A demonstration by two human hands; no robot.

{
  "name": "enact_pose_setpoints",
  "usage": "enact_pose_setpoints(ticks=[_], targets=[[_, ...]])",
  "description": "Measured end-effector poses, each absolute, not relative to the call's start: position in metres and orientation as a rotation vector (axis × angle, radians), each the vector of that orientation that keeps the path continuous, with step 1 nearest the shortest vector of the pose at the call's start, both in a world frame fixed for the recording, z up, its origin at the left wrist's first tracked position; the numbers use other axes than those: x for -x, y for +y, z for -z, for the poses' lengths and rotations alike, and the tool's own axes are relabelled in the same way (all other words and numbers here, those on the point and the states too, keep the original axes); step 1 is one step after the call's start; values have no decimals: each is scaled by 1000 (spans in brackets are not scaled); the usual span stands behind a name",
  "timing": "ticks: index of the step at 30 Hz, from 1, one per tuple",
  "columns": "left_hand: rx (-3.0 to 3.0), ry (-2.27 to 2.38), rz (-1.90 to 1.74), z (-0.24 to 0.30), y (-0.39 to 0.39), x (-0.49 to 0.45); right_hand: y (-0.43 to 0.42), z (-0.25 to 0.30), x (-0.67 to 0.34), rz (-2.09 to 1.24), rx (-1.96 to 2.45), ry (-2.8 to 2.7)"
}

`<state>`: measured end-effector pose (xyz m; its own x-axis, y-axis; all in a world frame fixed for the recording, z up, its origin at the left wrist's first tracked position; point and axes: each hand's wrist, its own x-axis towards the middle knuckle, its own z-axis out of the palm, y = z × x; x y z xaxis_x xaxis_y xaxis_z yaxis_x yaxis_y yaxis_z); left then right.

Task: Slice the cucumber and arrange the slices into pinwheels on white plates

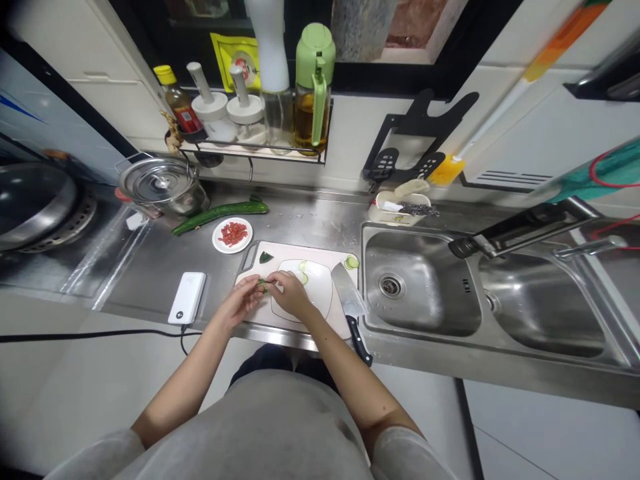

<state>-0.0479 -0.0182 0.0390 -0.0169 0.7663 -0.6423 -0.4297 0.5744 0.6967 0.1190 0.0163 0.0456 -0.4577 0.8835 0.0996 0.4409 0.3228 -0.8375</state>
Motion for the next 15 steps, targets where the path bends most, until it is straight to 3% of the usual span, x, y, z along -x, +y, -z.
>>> enact_pose_setpoints(ticks=[4,15], targets=[[-343,1182,-959,-47,-15,40,14,-41,-134,-1059,1118,-1998],[-596,1145,-1051,-51,-11,24,3,-38,-149,-1529,1191,-1571]])
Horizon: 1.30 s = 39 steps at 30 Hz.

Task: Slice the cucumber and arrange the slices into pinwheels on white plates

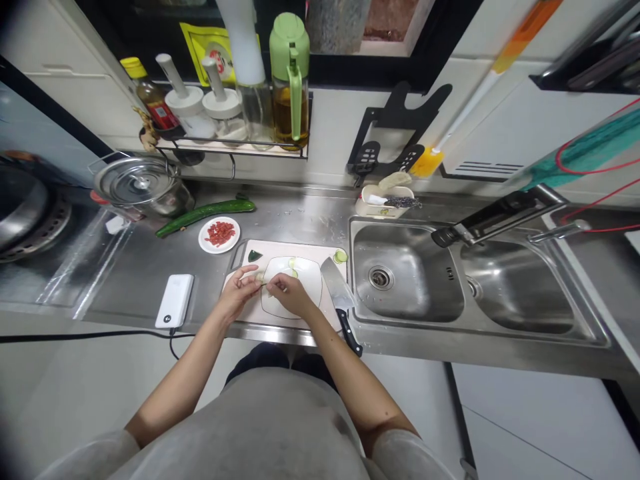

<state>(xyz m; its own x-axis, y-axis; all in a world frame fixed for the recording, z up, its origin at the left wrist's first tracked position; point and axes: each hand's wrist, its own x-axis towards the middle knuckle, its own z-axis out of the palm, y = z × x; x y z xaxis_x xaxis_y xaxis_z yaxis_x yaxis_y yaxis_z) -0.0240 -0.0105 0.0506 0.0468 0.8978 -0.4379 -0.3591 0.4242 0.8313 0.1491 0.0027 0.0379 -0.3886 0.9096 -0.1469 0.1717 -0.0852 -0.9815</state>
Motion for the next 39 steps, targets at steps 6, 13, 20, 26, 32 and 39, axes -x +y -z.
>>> enact_pose_setpoints(ticks=[6,13,20,26,32,39], targets=[[-714,1137,-1054,-39,-8,12,1,-31,-157,-1679,1315,-1366],[-726,1006,-773,-26,-11,6,-2,-28,-180,-1492,1314,-1672],[-689,863,-612,-17,-12,11,-3,-36,-188,-1468,1219,-1825],[-833,889,-648,-19,-1,8,1,-25,-188,-1424,1291,-1785],[-1051,1007,-727,-6,26,-9,24,-4,-196,-1340,1416,-1743],[-1419,1331,-652,15,58,-26,60,8,-204,-1205,1608,-1892]])
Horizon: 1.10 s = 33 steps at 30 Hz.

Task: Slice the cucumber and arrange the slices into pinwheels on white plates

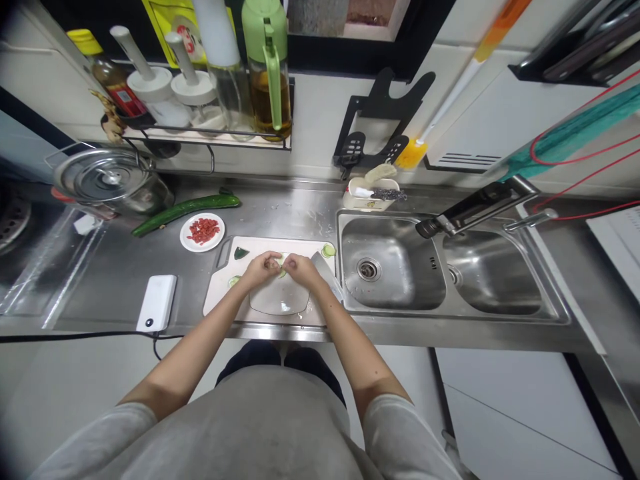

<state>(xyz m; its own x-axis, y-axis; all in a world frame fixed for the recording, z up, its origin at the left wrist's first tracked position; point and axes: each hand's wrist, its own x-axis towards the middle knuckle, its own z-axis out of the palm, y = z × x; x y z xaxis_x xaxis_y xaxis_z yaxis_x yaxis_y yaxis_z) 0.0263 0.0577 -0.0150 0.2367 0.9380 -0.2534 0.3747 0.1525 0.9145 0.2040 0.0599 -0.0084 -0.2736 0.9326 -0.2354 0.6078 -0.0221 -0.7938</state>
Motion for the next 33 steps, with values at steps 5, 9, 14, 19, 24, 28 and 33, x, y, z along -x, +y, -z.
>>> enact_pose_setpoints(ticks=[5,9,14,19,24,28,33], targets=[[-1634,1523,-502,11,60,-32,68,4,-198,-1084,1787,-2096],[-1732,1597,-428,4,58,-36,68,-4,-191,-954,1884,-2221],[-1805,1624,-390,5,58,-38,68,-10,-186,-875,1938,-2327],[-1861,1621,-378,8,58,-39,70,-15,-183,-837,1990,-2420],[-1919,1656,-356,8,56,-40,67,-18,-178,-693,2024,-2520],[-1943,1683,-333,9,55,-39,66,-20,-176,-622,2059,-2552],[-1947,1723,-354,11,55,-38,67,-20,-175,-605,2084,-2547]])
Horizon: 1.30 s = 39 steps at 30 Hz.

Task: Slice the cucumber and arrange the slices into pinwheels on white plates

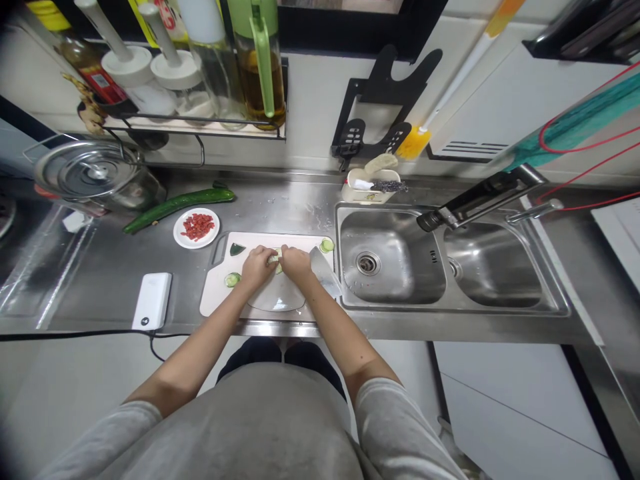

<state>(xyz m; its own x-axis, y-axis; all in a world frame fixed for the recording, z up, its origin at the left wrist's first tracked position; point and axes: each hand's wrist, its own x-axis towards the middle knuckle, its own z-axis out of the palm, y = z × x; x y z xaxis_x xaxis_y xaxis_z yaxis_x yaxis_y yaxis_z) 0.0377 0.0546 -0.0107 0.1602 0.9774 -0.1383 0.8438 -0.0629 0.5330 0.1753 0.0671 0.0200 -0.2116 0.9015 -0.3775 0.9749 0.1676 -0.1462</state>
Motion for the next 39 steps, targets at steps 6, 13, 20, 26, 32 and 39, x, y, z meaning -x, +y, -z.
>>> enact_pose_setpoints(ticks=[6,13,20,26,32,39], targets=[[-1922,1711,-361,9,53,-38,67,-18,-176,585,-1858,2240],[-1886,1688,-441,7,52,-36,61,-26,-191,680,-2031,2199],[-1787,1708,-649,-2,43,-22,15,-22,-198,873,-1924,2181],[-1702,1759,-779,-11,22,-3,-7,-13,-179,834,-1782,2218],[-1642,1827,-827,-12,-7,17,-5,-12,-171,719,-1763,2210],[-1562,1902,-861,-1,-26,37,-6,-16,-169,654,-1841,2094]])
